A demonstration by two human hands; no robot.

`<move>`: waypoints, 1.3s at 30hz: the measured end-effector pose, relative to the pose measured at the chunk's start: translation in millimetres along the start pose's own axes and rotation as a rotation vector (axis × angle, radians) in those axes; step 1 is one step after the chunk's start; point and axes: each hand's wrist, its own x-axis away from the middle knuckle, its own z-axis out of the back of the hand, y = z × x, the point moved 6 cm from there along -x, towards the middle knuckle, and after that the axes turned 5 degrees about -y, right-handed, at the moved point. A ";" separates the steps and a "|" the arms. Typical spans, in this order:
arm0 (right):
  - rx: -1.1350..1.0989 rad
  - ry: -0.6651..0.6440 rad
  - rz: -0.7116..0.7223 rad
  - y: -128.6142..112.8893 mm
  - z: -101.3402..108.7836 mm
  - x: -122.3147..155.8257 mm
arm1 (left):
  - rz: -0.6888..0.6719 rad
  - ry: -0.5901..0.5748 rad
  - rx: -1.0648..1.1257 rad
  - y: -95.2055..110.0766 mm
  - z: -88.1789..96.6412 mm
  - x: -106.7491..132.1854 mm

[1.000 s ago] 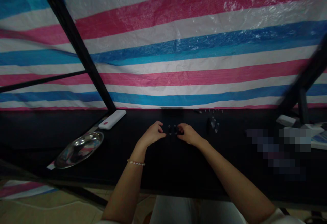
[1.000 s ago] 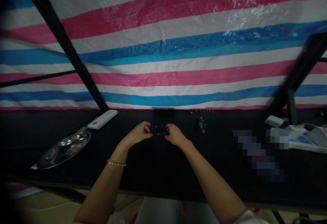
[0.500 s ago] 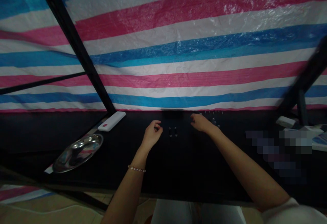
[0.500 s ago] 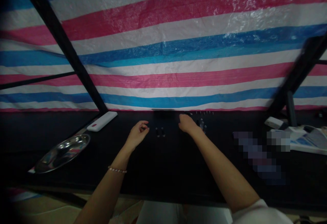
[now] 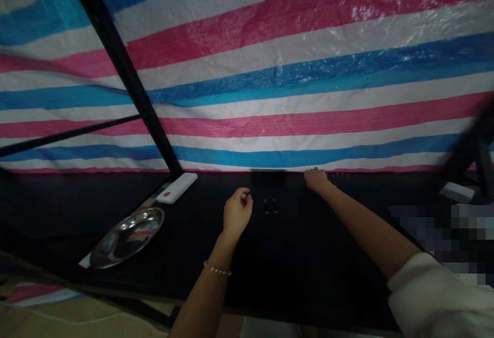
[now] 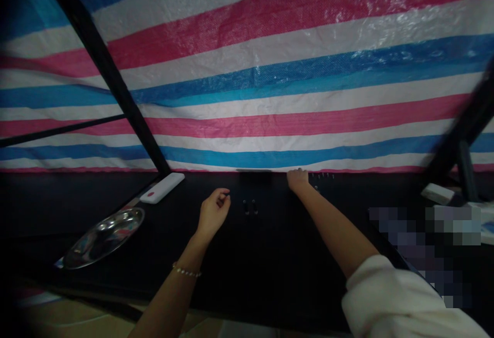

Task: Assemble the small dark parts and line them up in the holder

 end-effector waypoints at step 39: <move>-0.139 -0.078 -0.068 -12.0 -6.5 4.2 | 0.003 0.017 -0.005 -1.4 -1.7 0.7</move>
